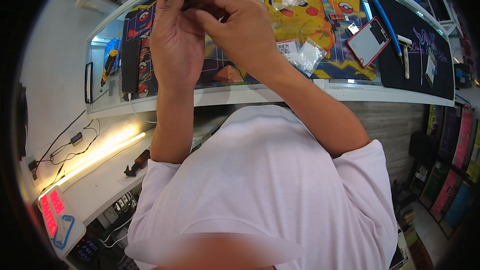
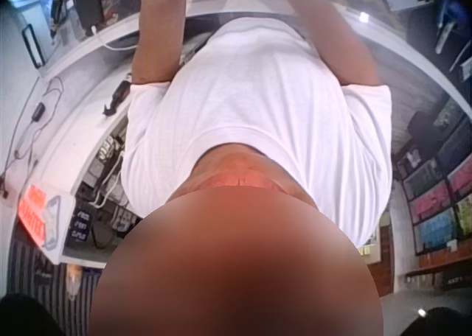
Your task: The person removes a red phone case from a smartphone, then uses a small metal tool to pry open the phone's back cover. The person continues to separate the back cover from the phone body and sets the cover aside.
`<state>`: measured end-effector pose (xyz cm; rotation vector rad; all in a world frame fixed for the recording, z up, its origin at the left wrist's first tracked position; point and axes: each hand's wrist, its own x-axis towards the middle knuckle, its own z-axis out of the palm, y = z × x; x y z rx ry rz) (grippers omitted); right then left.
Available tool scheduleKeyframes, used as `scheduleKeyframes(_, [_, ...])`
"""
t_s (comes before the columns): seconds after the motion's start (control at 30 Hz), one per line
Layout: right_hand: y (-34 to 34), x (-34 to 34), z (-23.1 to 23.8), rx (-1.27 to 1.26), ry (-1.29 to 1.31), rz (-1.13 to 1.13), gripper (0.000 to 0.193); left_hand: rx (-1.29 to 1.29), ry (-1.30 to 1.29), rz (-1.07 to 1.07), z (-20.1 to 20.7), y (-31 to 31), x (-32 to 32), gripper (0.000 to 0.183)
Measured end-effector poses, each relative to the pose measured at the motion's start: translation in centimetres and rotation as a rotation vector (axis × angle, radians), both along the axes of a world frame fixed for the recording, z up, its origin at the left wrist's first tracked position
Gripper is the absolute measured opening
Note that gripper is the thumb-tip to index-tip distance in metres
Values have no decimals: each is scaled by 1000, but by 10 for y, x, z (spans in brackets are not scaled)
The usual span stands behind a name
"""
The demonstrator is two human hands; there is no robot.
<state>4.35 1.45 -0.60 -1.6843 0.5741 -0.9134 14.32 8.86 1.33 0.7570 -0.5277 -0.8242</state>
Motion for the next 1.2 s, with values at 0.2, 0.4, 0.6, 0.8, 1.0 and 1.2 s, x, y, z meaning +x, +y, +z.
scheduleKeyframes(0.2, [-1, 3, 8, -352, -7, 5, 23, -6, 17, 2, 2, 1, 0, 17])
scheduleKeyframes(0.4, [1, 4, 11, -372, 65, 53, 20, -19, 20, -21, 7, 7, -1, 18])
scheduleKeyframes(0.6, [12, -8, 14, 19, 3, 199, 21, -61, -8, 58, 19, 11, -3, 16])
scheduleKeyframes(0.8, [2, -37, 27, 850, -343, 544, 18, -225, 136, 78, 35, 14, 4, 16])
scheduleKeyframes(1.0, [-6, -44, 27, 1066, -680, 924, 8, -272, -61, 153, 26, 14, 26, 14])
scheduleKeyframes(1.2, [-4, -49, 34, 874, -640, 841, 21, -280, -50, 146, 16, 20, 36, 17])
